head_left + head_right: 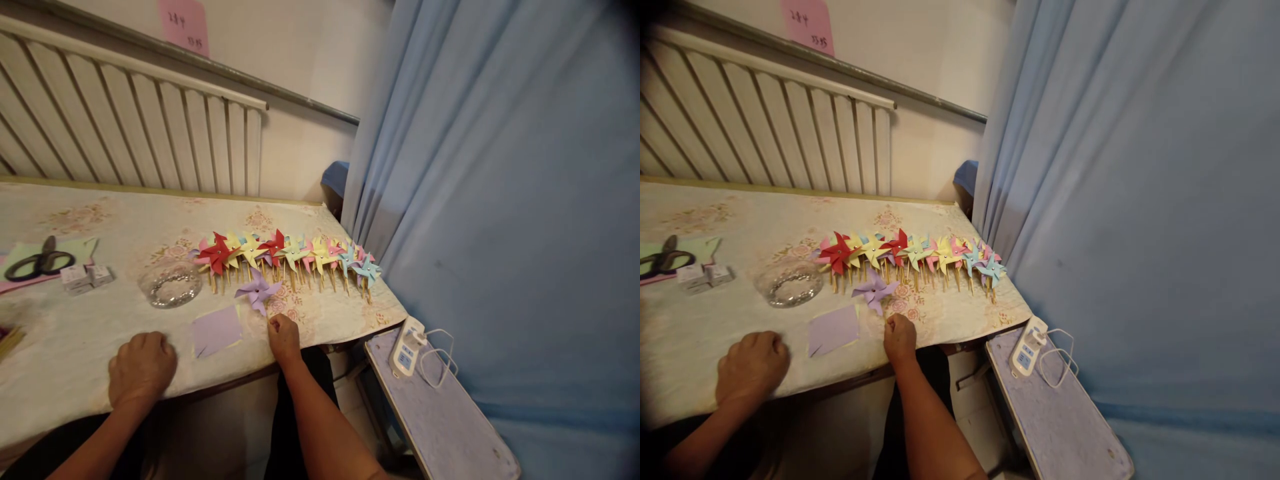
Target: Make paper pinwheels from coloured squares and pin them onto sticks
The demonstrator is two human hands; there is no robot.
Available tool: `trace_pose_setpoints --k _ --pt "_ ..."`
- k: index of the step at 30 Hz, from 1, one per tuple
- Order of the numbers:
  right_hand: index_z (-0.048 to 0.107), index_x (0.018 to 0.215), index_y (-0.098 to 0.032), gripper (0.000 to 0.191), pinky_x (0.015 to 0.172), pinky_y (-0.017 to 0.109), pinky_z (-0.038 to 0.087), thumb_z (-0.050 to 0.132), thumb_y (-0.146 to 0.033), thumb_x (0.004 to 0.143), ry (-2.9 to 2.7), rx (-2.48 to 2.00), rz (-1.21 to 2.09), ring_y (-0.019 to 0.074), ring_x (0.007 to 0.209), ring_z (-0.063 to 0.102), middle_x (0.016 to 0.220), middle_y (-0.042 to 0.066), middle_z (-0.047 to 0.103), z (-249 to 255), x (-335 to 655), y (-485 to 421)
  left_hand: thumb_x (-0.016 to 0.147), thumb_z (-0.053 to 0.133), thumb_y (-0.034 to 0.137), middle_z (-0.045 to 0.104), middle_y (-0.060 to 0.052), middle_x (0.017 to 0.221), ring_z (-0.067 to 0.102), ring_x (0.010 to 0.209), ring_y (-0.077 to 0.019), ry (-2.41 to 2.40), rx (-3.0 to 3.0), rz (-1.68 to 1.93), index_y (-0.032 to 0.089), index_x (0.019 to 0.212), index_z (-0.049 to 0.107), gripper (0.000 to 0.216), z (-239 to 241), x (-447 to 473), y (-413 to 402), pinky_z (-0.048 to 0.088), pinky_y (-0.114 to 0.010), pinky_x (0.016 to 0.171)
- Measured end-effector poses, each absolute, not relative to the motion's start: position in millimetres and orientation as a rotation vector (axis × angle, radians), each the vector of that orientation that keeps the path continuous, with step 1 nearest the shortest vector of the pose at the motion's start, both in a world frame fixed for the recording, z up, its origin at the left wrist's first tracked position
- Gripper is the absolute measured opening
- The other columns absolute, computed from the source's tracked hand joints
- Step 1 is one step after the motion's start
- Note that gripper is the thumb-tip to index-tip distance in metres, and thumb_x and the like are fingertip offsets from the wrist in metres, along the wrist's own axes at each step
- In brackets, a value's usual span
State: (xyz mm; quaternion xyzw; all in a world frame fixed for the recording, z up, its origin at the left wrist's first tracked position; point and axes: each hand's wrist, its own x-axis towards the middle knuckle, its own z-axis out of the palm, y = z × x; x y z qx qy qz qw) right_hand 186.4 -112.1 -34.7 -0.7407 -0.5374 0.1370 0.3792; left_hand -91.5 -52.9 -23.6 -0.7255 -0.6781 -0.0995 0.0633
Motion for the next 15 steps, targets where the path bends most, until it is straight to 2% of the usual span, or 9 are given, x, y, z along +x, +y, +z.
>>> trace_pose_setpoints --k 15 --pt "0.067 0.079 -0.019 0.015 0.069 0.024 0.039 0.058 -0.007 0.081 -1.4 -1.855 0.34 0.016 0.073 0.06 0.075 0.001 0.067 -39.6 188.2 -113.2 0.094 0.036 0.027 0.066 -0.019 0.103 0.057 0.094 -0.0339 -2.047 -2.193 -0.353 0.013 0.095 0.069 0.035 -27.7 -93.1 -52.3 0.037 -0.041 0.075"
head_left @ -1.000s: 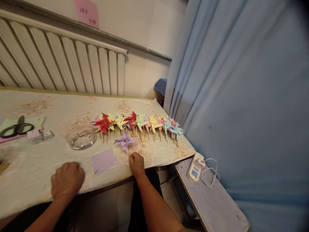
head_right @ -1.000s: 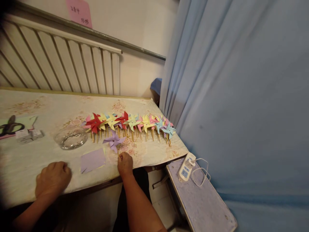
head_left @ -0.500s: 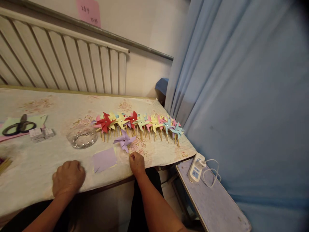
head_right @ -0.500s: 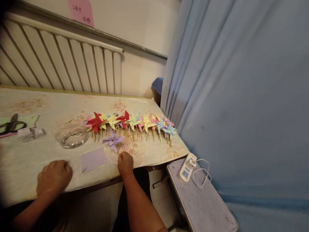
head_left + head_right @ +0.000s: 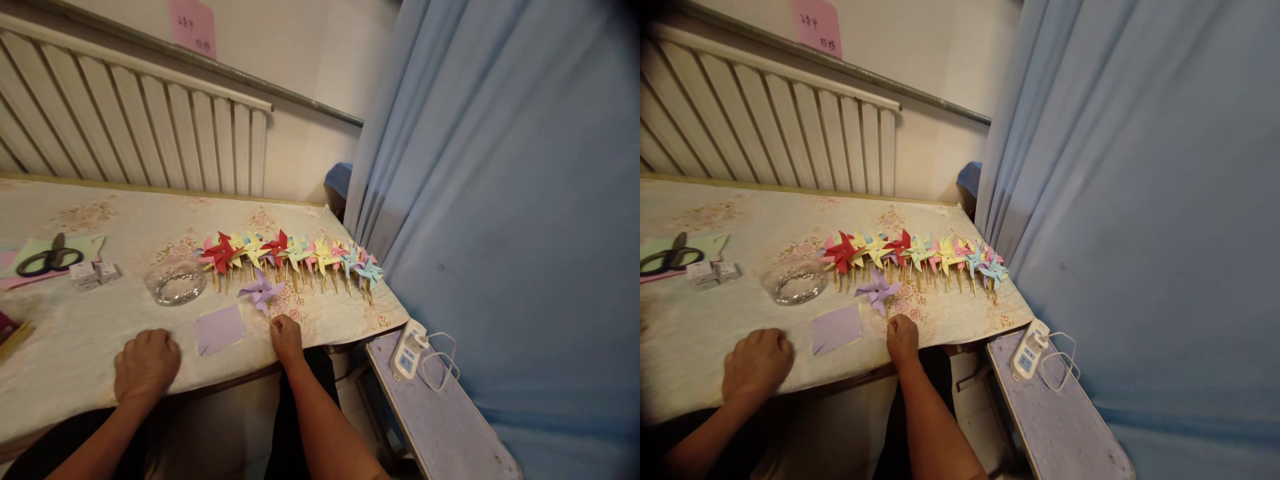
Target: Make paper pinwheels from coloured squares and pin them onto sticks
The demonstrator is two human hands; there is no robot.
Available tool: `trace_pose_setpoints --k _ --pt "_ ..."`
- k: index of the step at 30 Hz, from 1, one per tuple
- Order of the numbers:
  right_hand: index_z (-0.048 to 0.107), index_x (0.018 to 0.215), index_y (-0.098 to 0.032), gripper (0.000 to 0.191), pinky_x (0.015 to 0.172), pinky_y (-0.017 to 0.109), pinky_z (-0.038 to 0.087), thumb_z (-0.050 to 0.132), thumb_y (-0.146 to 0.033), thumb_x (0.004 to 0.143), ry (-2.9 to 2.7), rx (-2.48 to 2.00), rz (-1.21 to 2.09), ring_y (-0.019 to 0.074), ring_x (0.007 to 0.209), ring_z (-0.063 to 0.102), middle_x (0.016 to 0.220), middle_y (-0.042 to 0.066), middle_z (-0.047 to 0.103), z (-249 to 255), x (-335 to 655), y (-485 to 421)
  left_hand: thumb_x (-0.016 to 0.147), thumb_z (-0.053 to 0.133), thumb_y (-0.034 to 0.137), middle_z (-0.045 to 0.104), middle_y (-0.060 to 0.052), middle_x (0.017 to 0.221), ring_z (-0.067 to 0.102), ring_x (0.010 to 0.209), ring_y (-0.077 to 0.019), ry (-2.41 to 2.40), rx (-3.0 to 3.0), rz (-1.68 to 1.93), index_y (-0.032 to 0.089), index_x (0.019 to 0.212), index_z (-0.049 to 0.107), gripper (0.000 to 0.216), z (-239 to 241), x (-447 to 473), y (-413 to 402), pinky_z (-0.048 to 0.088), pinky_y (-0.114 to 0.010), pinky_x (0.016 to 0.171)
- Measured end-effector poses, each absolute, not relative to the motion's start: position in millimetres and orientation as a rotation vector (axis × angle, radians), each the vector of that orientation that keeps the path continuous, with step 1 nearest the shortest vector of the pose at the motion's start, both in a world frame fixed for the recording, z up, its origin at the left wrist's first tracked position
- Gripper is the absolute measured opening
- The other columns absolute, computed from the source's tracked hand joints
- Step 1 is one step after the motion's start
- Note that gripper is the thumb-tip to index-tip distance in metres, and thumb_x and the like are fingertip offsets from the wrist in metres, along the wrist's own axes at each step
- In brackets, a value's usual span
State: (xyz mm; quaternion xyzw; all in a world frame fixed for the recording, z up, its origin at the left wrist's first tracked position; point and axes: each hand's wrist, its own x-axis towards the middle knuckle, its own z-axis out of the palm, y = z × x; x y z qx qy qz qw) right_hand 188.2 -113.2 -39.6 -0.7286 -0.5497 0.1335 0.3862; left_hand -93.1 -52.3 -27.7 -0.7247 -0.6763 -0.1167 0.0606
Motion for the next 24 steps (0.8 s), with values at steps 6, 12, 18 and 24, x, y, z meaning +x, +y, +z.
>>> trace_pose_setpoints --k 6,12,18,24 --pt "0.066 0.077 -0.02 0.017 0.067 0.024 0.038 0.057 -0.006 0.08 -1.407 -1.839 0.324 0.0157 0.071 0.059 0.073 0.0 0.067 -40.9 188.6 -113.2 0.094 0.039 0.026 0.067 -0.02 0.104 0.057 0.095 -0.0343 -2.064 -2.2 -0.347 0.012 0.094 0.069 0.033 -27.8 -93.0 -52.2 0.037 -0.041 0.076" --pt "0.066 0.075 -0.02 0.016 0.067 0.024 0.038 0.057 -0.007 0.08 -1.42 -1.83 0.316 0.0155 0.071 0.059 0.073 0.0 0.067 -42.1 189.1 -113.1 0.095 0.035 0.026 0.066 -0.02 0.101 0.057 0.093 -0.0341 -2.012 -2.189 -0.398 0.012 0.094 0.069 0.037 -28.2 -93.2 -53.3 0.037 -0.042 0.075" --pt "0.066 0.076 -0.02 0.016 0.067 0.024 0.037 0.058 -0.006 0.08 -1.424 -1.845 0.304 0.0154 0.071 0.059 0.074 0.0 0.067 -40.8 188.7 -113.9 0.095 0.035 0.026 0.066 -0.02 0.101 0.057 0.092 -0.0342 -2.019 -2.182 -0.403 0.013 0.096 0.069 0.037 -29.5 -93.1 -52.9 0.038 -0.042 0.075" --pt "0.066 0.077 -0.02 0.016 0.067 0.023 0.038 0.057 -0.007 0.081 -1.413 -1.834 0.326 0.015 0.072 0.059 0.074 0.0 0.067 -39.3 188.2 -115.1 0.095 0.035 0.026 0.066 -0.02 0.103 0.057 0.093 -0.0344 -2.018 -2.178 -0.419 0.013 0.096 0.068 0.036 -30.3 -92.9 -53.8 0.038 -0.043 0.075"
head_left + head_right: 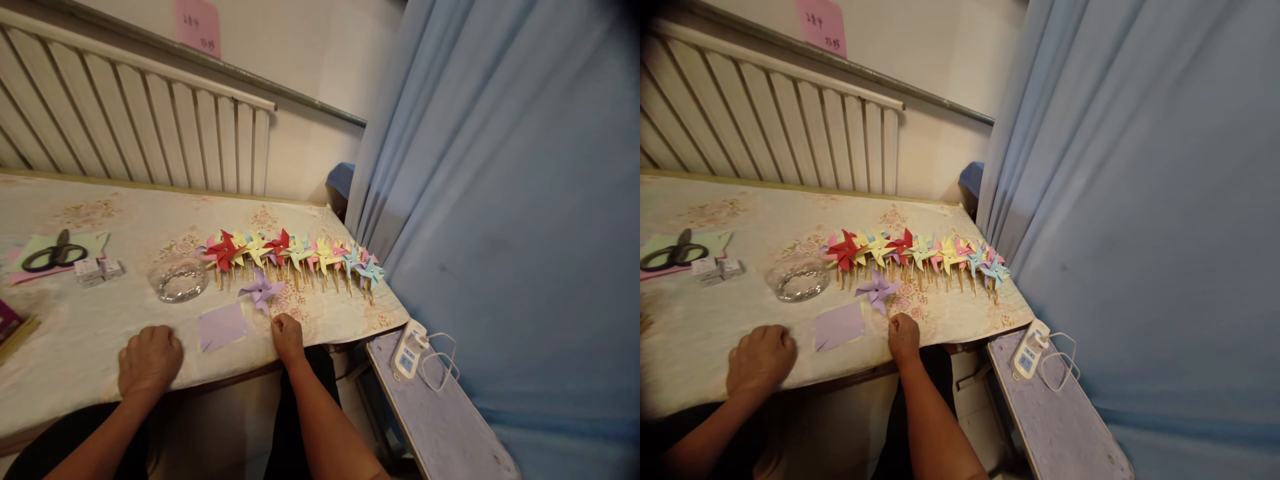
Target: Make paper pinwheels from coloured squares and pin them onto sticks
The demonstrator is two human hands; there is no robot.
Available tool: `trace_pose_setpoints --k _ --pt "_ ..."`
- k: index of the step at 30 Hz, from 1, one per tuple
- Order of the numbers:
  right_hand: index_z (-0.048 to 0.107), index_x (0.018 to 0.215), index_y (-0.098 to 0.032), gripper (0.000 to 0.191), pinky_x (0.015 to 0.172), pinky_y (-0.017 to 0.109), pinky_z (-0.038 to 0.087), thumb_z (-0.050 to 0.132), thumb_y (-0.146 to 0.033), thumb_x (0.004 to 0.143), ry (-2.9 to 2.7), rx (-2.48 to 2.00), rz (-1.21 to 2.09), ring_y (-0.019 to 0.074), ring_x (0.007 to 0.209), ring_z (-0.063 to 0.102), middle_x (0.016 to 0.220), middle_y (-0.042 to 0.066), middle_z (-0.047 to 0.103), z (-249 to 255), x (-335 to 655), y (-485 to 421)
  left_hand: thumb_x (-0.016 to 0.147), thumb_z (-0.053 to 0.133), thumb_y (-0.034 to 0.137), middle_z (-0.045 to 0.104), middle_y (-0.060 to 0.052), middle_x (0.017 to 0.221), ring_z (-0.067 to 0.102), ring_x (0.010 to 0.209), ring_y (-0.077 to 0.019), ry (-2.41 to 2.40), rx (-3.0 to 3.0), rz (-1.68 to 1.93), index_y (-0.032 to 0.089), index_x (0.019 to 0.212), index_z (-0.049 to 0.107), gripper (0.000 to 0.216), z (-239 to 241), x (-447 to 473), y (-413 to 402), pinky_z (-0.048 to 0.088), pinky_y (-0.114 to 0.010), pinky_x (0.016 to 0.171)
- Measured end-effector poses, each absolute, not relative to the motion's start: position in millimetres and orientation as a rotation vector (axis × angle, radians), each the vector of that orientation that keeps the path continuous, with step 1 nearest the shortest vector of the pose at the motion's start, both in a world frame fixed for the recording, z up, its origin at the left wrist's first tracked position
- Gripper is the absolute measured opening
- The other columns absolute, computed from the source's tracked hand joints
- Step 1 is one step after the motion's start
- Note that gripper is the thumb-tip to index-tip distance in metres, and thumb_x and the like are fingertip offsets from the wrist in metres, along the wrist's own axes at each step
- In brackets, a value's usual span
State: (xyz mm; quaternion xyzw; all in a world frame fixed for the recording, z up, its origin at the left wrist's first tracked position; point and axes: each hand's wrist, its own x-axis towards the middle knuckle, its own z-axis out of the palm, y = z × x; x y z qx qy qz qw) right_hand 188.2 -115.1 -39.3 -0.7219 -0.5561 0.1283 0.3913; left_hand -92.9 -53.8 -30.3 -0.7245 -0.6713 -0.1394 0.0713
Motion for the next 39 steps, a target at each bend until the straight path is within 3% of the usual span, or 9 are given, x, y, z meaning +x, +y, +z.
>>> trace_pose_setpoints --k 24,39 --pt "0.066 0.076 -0.02 0.016 0.068 0.024 0.04 0.059 -0.006 0.08 -1.396 -1.854 0.353 0.0155 0.073 0.06 0.076 0.001 0.068 -35 188 -115 0.093 0.038 0.029 0.065 -0.019 0.108 0.056 0.096 -0.0334 -2.077 -2.21 -0.306 0.013 0.101 0.068 0.035 -24 -93 -53 0.039 -0.041 0.077" --pt "0.066 0.079 -0.02 0.017 0.071 0.023 0.045 0.054 -0.008 0.08 -1.286 -1.763 0.314 0.0155 0.074 0.062 0.078 0.001 0.069 -35 197 -114 0.095 0.029 0.035 0.066 -0.016 0.109 0.059 0.097 -0.0328 -2.081 -2.175 -0.198 0.016 0.102 0.068 0.044 -26 -93 -48 0.041 -0.039 0.077"
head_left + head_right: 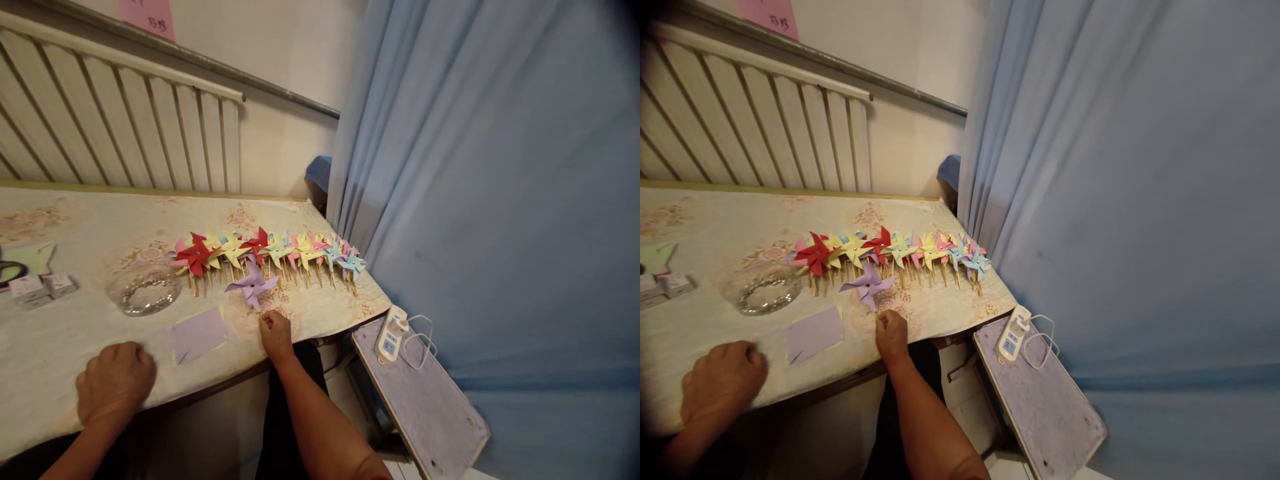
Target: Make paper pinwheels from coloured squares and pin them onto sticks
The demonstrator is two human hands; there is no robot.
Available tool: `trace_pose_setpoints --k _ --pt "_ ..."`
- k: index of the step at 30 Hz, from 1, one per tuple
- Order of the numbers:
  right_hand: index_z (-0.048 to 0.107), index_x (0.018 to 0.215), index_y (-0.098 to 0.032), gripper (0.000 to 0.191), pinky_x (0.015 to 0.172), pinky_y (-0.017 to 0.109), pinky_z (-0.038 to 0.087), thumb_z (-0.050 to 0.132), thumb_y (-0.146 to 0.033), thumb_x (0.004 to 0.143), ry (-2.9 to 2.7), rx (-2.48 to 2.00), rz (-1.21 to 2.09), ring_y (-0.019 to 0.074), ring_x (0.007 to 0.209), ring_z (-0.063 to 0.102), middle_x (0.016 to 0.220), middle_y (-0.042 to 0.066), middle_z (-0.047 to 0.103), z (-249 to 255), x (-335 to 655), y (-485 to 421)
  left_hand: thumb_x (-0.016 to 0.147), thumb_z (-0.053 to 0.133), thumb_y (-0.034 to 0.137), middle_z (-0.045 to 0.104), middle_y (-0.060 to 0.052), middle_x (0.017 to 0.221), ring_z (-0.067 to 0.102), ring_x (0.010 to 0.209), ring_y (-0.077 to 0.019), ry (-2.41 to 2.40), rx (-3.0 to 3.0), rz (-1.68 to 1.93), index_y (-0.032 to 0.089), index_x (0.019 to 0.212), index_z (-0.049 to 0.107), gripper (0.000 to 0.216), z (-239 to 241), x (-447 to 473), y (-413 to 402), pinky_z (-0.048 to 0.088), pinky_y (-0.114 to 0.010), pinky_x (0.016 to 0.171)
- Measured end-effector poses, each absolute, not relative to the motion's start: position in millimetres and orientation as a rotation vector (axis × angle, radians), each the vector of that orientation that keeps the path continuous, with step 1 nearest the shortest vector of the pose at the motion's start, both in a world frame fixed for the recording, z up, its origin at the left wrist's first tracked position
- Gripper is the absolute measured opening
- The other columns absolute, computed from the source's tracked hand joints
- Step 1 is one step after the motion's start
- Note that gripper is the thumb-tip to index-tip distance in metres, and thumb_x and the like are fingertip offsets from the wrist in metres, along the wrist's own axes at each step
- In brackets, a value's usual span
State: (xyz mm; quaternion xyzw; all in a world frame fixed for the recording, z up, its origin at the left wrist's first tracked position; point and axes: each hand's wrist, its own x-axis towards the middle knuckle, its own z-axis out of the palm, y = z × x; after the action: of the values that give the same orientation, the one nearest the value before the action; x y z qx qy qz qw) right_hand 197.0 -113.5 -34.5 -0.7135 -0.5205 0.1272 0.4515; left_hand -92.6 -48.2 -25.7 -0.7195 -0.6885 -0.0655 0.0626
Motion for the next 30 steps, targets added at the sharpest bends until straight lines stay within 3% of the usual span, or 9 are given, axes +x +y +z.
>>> trace_pose_setpoints --k 16,30 --pt "0.066 0.077 -0.02 0.019 0.069 0.024 0.042 0.049 -0.016 0.083 -1.074 -1.885 0.066 0.0161 0.068 0.056 0.071 0.001 0.066 -34 295 -126 0.094 0.029 0.036 0.067 -0.015 0.109 0.06 0.095 -0.0325 -2.103 -2.199 -0.144 0.018 0.098 0.068 0.043 -24 -93 -47 0.041 -0.039 0.075" --pt "0.068 0.086 -0.016 0.025 0.075 0.029 0.04 0.042 -0.017 0.088 -0.825 -2.03 -0.147 0.0214 0.078 0.06 0.083 0.01 0.07 -48 357 -113 0.094 0.03 0.034 0.067 -0.015 0.103 0.059 0.089 -0.0327 -2.062 -2.19 -0.212 0.019 0.094 0.067 0.04 -32 -97 -46 0.041 -0.04 0.071"
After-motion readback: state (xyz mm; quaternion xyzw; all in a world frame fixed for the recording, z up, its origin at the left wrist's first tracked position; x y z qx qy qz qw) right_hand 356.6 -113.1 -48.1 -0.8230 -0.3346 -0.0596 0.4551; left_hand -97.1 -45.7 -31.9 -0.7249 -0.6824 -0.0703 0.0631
